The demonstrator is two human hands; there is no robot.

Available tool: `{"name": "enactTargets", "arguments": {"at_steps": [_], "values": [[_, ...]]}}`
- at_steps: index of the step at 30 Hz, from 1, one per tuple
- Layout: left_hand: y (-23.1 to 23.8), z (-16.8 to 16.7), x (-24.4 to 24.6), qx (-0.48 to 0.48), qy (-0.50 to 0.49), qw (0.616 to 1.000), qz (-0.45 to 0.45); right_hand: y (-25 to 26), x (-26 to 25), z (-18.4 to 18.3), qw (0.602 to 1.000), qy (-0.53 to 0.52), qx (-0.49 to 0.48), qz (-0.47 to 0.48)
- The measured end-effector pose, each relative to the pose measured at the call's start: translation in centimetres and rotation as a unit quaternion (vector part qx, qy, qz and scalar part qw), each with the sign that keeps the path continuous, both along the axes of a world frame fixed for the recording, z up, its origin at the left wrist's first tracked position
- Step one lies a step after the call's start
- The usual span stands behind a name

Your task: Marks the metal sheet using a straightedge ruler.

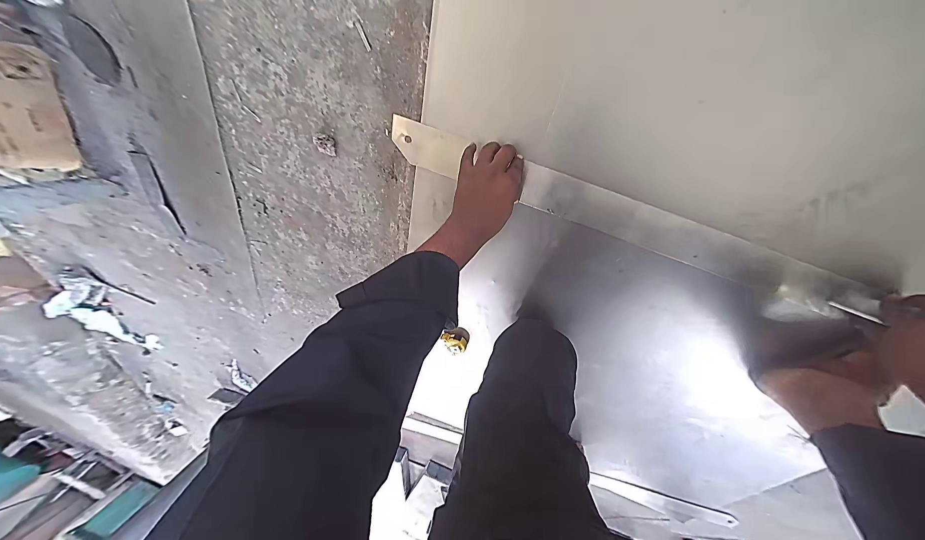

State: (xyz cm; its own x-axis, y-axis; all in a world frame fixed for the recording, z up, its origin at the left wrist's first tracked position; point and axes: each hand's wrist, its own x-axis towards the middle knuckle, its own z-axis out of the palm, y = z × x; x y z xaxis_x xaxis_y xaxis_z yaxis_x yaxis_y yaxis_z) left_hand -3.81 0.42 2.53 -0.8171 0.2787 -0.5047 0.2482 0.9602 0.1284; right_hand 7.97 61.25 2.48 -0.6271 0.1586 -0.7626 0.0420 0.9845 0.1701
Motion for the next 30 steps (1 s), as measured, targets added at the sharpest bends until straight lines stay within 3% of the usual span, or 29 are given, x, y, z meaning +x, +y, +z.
{"name": "enactTargets", "arguments": {"at_steps": [3, 5, 8, 11, 13, 16, 21, 24, 26, 30], "values": [[1.0, 0.4, 0.1, -0.037, -0.005, 0.999, 0.015, -3.9, -4.0, 1.8, 0.992, -0.093, 0.083, -0.02], [1.8, 0.6, 0.2, -0.046, -0.041, 0.997, 0.048, -7.5, -7.0, 3.4, 0.99, -0.113, 0.073, -0.048], [3.0, 0.9, 0.3, -0.04, -0.107, 0.985, 0.126, -13.9, -10.5, 5.9, 0.994, -0.023, -0.07, -0.084], [4.4, 1.8, 0.3, -0.004, -0.104, 0.97, 0.217, -20.5, -11.6, 7.1, 0.93, 0.07, -0.318, -0.173], [6.7, 1.9, 0.4, -0.005, -0.106, 0.962, 0.252, -24.2, -11.2, 7.4, 0.899, 0.062, -0.368, -0.228], [9.2, 1.1, 0.7, -0.073, -0.104, 0.945, 0.301, -28.9, -9.3, 6.1, 0.875, 0.038, -0.423, -0.231], [10.8, 0.4, 0.2, -0.116, -0.098, 0.905, 0.396, -30.0, -6.5, 4.0, 0.778, 0.062, -0.509, -0.364], [11.3, -0.3, 0.0, -0.101, -0.117, 0.89, 0.43, -28.0, -8.5, 2.7, 0.759, 0.019, -0.542, -0.361], [11.4, -0.6, -0.1, -0.101, -0.127, 0.886, 0.434, -27.2, -10.0, 2.1, 0.765, 0.017, -0.549, -0.335], [11.3, -0.8, -0.7, -0.12, -0.137, 0.885, 0.429, -26.9, -11.7, 0.9, 0.872, 0.009, -0.421, -0.25]]}}
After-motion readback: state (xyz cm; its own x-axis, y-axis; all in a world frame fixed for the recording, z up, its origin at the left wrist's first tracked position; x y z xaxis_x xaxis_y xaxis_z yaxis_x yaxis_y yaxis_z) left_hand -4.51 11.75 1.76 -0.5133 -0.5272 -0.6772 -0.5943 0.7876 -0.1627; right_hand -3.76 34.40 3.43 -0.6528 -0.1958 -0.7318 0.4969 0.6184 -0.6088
